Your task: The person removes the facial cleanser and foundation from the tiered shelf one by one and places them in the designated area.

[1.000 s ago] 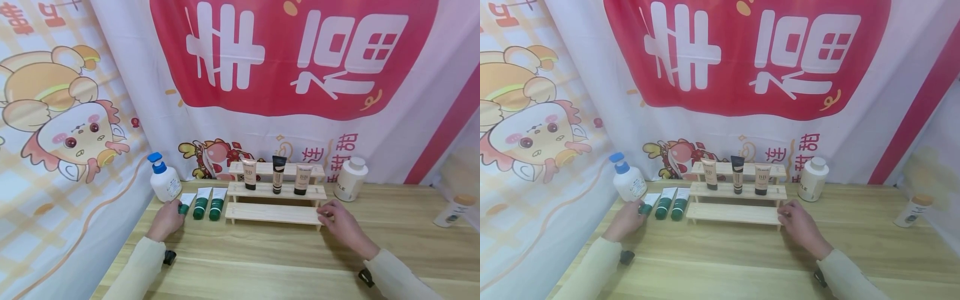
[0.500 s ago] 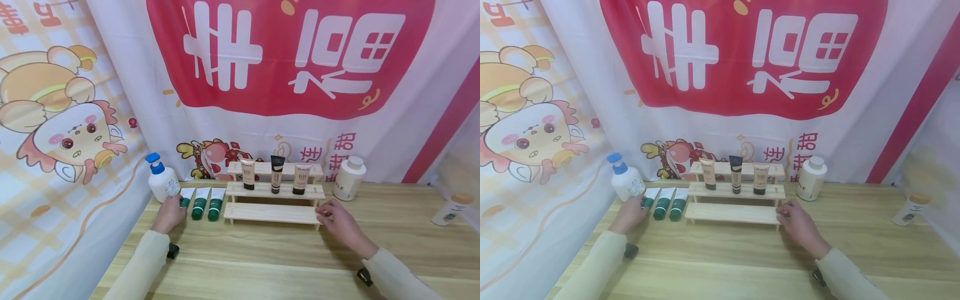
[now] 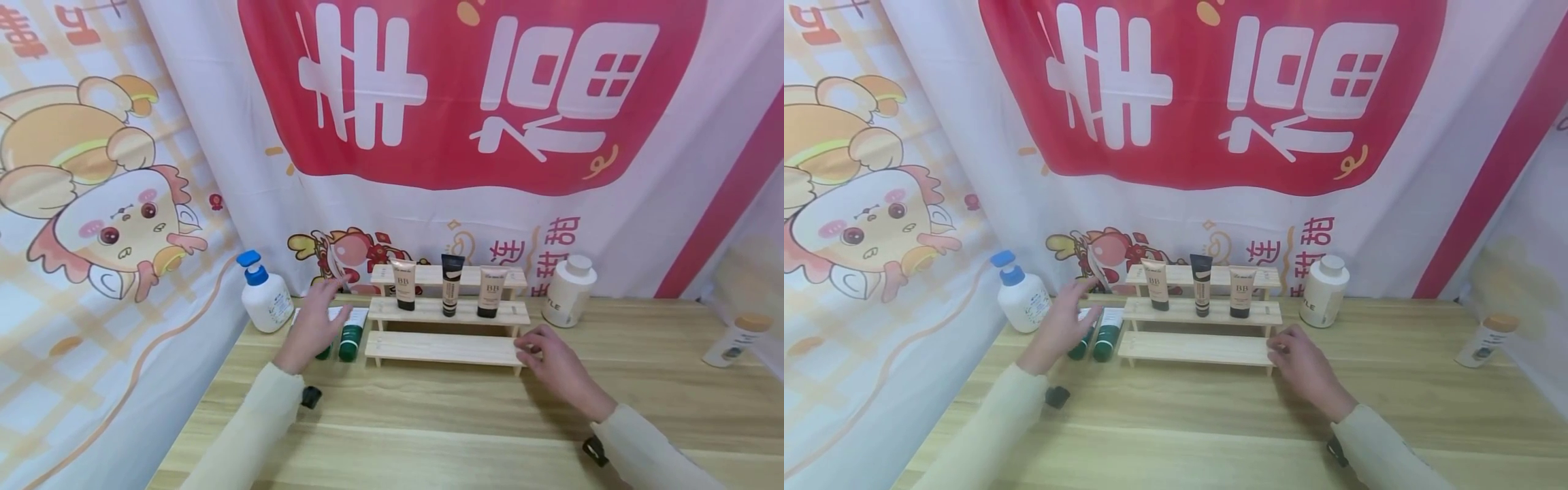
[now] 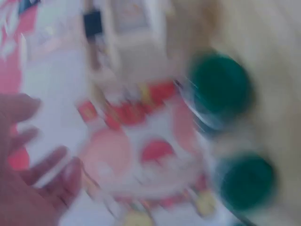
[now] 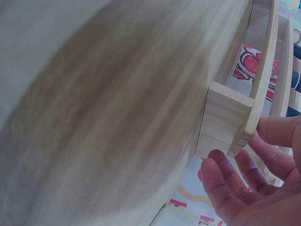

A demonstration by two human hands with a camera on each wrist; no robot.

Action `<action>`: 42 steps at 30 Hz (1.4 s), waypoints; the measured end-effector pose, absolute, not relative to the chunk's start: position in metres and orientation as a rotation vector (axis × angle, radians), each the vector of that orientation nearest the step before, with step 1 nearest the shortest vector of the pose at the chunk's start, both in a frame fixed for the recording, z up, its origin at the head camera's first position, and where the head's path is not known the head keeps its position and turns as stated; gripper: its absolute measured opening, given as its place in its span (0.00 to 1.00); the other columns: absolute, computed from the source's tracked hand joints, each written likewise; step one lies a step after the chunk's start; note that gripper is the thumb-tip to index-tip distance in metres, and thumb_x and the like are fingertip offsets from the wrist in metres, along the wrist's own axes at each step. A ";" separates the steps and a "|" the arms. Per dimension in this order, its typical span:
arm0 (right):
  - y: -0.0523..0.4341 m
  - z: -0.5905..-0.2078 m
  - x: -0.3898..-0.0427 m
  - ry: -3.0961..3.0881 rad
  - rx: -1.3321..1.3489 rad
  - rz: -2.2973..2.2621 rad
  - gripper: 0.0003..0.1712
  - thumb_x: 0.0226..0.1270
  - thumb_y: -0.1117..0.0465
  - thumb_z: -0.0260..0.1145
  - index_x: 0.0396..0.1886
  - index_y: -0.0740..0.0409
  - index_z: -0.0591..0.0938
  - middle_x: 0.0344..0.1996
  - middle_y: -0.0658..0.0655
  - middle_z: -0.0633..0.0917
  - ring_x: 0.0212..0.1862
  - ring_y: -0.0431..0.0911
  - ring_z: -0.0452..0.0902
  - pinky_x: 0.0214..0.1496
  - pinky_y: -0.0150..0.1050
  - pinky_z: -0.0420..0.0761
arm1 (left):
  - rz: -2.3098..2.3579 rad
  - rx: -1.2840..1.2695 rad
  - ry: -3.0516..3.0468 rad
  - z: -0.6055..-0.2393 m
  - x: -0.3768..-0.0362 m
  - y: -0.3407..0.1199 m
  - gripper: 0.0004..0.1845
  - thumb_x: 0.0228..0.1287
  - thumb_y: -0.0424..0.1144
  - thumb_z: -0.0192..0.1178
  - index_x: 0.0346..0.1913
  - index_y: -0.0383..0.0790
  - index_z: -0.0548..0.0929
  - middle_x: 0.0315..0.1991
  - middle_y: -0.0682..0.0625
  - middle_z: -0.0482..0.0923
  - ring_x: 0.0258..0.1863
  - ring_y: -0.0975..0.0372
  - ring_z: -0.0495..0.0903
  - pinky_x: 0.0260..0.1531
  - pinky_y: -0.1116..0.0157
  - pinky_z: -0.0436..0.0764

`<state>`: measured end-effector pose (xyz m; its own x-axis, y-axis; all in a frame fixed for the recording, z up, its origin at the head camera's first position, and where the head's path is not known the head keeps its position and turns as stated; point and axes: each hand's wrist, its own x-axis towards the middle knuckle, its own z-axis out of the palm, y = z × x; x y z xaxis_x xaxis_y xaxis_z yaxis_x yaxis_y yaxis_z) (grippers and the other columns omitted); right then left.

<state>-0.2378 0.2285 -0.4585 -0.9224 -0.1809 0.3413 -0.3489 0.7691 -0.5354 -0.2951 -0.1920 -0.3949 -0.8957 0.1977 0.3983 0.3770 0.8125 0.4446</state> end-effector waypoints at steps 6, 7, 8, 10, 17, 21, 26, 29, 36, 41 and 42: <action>0.229 -0.458 -0.237 -2.698 0.404 0.918 0.09 0.58 0.70 0.68 0.39 0.64 0.83 0.38 0.57 0.75 0.38 0.51 0.78 0.40 0.47 0.81 | -0.705 -0.760 -2.432 -0.381 -0.308 -0.140 0.39 0.63 0.42 0.63 0.73 0.60 0.55 0.63 0.46 0.65 0.59 0.53 0.67 0.55 0.51 0.71; 0.229 -0.458 -0.237 -2.701 0.401 0.923 0.09 0.58 0.69 0.68 0.40 0.64 0.83 0.38 0.57 0.75 0.38 0.51 0.77 0.40 0.46 0.81 | -0.705 -0.777 -2.417 -0.382 -0.311 -0.135 0.39 0.63 0.42 0.63 0.73 0.60 0.56 0.63 0.46 0.65 0.59 0.53 0.67 0.55 0.52 0.71; 0.229 -0.459 -0.237 -2.705 0.399 0.925 0.09 0.58 0.69 0.68 0.40 0.64 0.83 0.38 0.57 0.75 0.38 0.51 0.77 0.40 0.46 0.81 | -0.706 -0.788 -2.408 -0.383 -0.313 -0.131 0.38 0.62 0.42 0.63 0.72 0.59 0.57 0.62 0.47 0.65 0.59 0.54 0.67 0.56 0.52 0.71; 0.229 -0.459 -0.237 -2.707 0.397 0.933 0.09 0.58 0.69 0.68 0.40 0.64 0.83 0.38 0.57 0.75 0.38 0.50 0.77 0.41 0.46 0.81 | -0.709 -0.803 -2.392 -0.386 -0.318 -0.125 0.37 0.62 0.41 0.64 0.72 0.57 0.59 0.62 0.48 0.66 0.59 0.55 0.67 0.56 0.54 0.71; 0.229 -0.459 -0.238 -2.702 0.395 0.908 0.09 0.58 0.69 0.68 0.40 0.64 0.83 0.38 0.57 0.75 0.38 0.50 0.77 0.40 0.46 0.81 | -0.817 -0.776 -2.360 -0.396 -0.324 -0.114 0.34 0.62 0.38 0.63 0.69 0.51 0.62 0.56 0.48 0.72 0.47 0.55 0.76 0.44 0.59 0.78; 0.229 -0.460 -0.239 -2.705 0.399 0.894 0.09 0.59 0.69 0.68 0.40 0.63 0.83 0.38 0.57 0.75 0.38 0.50 0.77 0.40 0.46 0.81 | -0.899 -0.765 -2.331 -0.401 -0.327 -0.109 0.30 0.63 0.34 0.61 0.66 0.50 0.62 0.52 0.48 0.74 0.39 0.58 0.77 0.35 0.64 0.79; 0.229 -0.461 -0.239 -2.709 0.401 0.903 0.09 0.58 0.69 0.68 0.40 0.63 0.83 0.38 0.57 0.75 0.38 0.50 0.77 0.40 0.46 0.81 | -0.939 -0.752 -2.309 -0.401 -0.322 -0.112 0.28 0.64 0.34 0.60 0.64 0.49 0.63 0.46 0.51 0.73 0.33 0.63 0.73 0.32 0.67 0.77; 0.229 -0.460 -0.238 -2.704 0.401 0.908 0.09 0.58 0.69 0.68 0.40 0.64 0.83 0.38 0.58 0.75 0.38 0.51 0.77 0.40 0.47 0.80 | -0.919 -0.745 -2.308 -0.399 -0.313 -0.122 0.27 0.64 0.35 0.60 0.64 0.50 0.65 0.42 0.53 0.72 0.31 0.64 0.71 0.29 0.67 0.76; 0.228 -0.459 -0.237 -2.709 0.412 0.907 0.10 0.58 0.69 0.68 0.40 0.64 0.83 0.38 0.58 0.75 0.38 0.51 0.77 0.40 0.46 0.81 | -0.810 -0.744 -2.358 -0.391 -0.281 -0.159 0.27 0.64 0.37 0.60 0.66 0.48 0.68 0.42 0.54 0.73 0.32 0.65 0.70 0.30 0.68 0.76; 0.228 -0.458 -0.236 -2.716 0.419 0.912 0.10 0.58 0.69 0.68 0.41 0.64 0.83 0.39 0.58 0.75 0.38 0.51 0.77 0.39 0.46 0.81 | -0.828 -0.671 -2.607 -0.392 -0.253 -0.179 0.28 0.64 0.34 0.60 0.67 0.46 0.68 0.41 0.55 0.74 0.32 0.66 0.72 0.31 0.68 0.77; 0.228 -0.458 -0.236 -2.716 0.419 0.911 0.10 0.58 0.69 0.68 0.41 0.64 0.83 0.39 0.58 0.75 0.38 0.51 0.77 0.39 0.46 0.81 | -0.831 -0.644 -2.682 -0.394 -0.248 -0.182 0.28 0.64 0.34 0.60 0.67 0.46 0.69 0.41 0.56 0.75 0.33 0.67 0.72 0.33 0.68 0.77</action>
<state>-0.2360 0.2282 -0.4575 -0.9285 -0.1905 0.3187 -0.3442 0.7635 -0.5464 -0.2476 -0.1820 -0.3937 -0.8678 0.3350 0.3670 0.4838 0.7380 0.4704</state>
